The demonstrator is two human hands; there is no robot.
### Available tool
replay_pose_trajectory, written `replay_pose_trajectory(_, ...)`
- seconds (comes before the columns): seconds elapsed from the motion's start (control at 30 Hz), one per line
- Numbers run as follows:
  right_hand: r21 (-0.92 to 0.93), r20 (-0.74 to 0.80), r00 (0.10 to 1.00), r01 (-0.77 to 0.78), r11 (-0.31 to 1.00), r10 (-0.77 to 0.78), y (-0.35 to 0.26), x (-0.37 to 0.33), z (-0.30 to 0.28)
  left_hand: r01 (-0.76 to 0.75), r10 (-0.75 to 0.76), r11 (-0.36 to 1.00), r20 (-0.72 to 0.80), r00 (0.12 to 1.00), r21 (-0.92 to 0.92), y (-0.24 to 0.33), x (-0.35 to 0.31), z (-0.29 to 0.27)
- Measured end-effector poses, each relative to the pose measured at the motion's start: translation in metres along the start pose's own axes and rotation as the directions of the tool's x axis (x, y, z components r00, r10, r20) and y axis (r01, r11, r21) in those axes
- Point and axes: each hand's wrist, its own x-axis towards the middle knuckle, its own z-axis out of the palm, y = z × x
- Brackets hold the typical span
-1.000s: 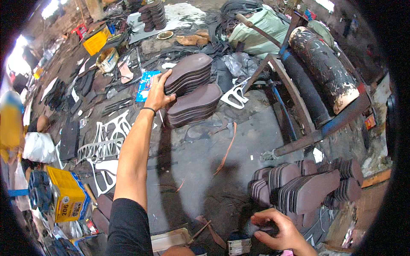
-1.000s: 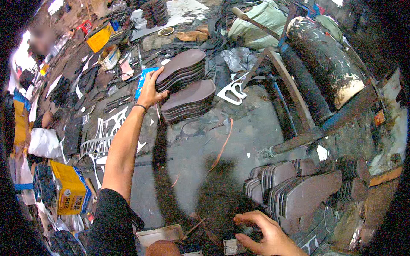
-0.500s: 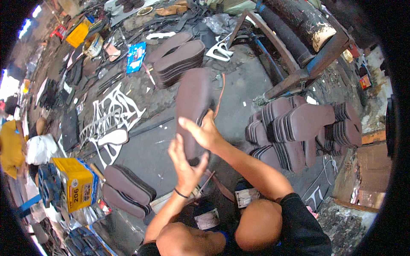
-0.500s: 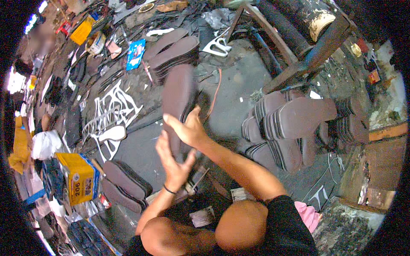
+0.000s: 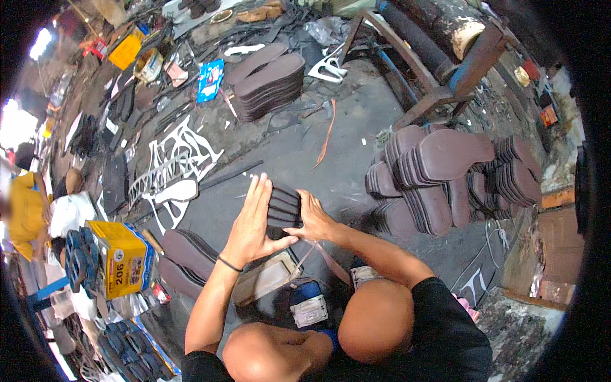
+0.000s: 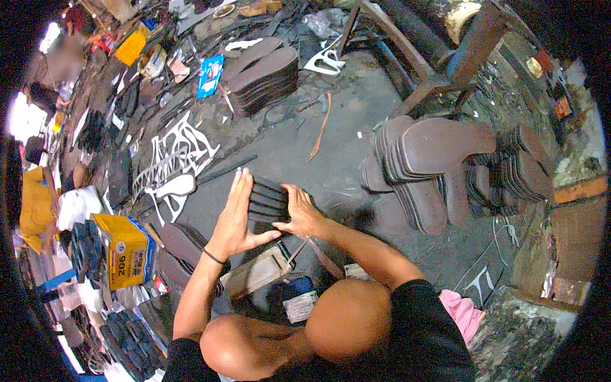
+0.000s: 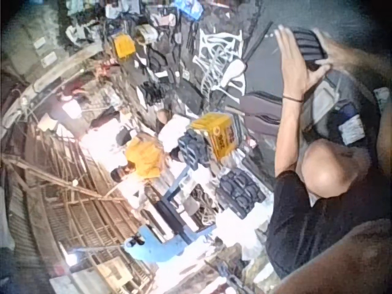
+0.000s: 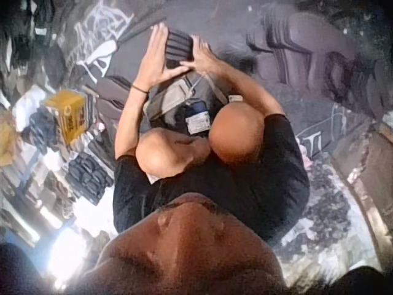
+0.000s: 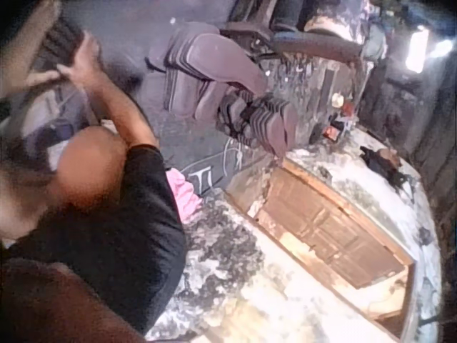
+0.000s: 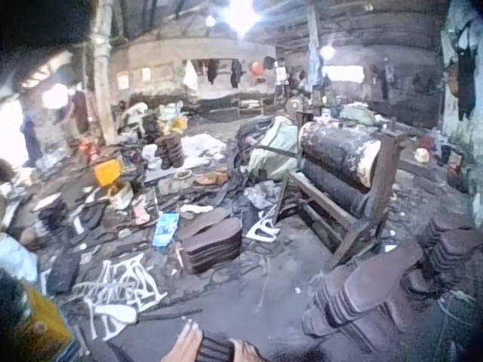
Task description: The person sits on the floor and repeatedly picks up dark shoe soles, aligns them, and stacks them into neat piles. The person also uses a small tool to scrape or trim the edge of a sole before continuing to stack more soles.
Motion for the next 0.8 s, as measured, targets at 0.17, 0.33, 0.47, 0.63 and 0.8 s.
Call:
replay_pose_trajectory(0.17, -0.567, 0.211, 0.941, -0.103, 0.818, 0.264, -0.033, 0.002, -0.041, 0.15, -0.144, 0.976, -0.05, 0.988, 0.157, -0.027, -0.016, -0.006)
replay_pose_trajectory(0.33, -0.442, 0.136, 0.988, -0.002, 0.897, 0.069, -0.003, -0.007, -0.031, 0.117, -0.099, 0.982, -0.123, 0.987, 0.147, -0.011, -0.017, -0.037)
replay_pose_trajectory(0.47, -0.112, 0.022, 0.999, 0.028, 0.993, -0.025, 0.003, -0.015, -0.02, -0.005, 0.001, 0.999, -0.069, 0.998, -0.053, -0.014, -0.005, 0.011)
replay_pose_trajectory(0.63, -0.581, 0.215, 0.952, -0.056, 0.812, 0.219, -0.037, 0.011, -0.038, 0.197, -0.199, 0.98, -0.077, 0.977, -0.029, -0.054, -0.03, 0.007)
replay_pose_trajectory(0.8, -0.687, 0.156, 0.974, -0.01, 0.727, 0.161, 0.0, -0.001, -0.02, 0.349, -0.353, 0.929, -0.015, 0.935, -0.121, -0.08, -0.057, 0.028)
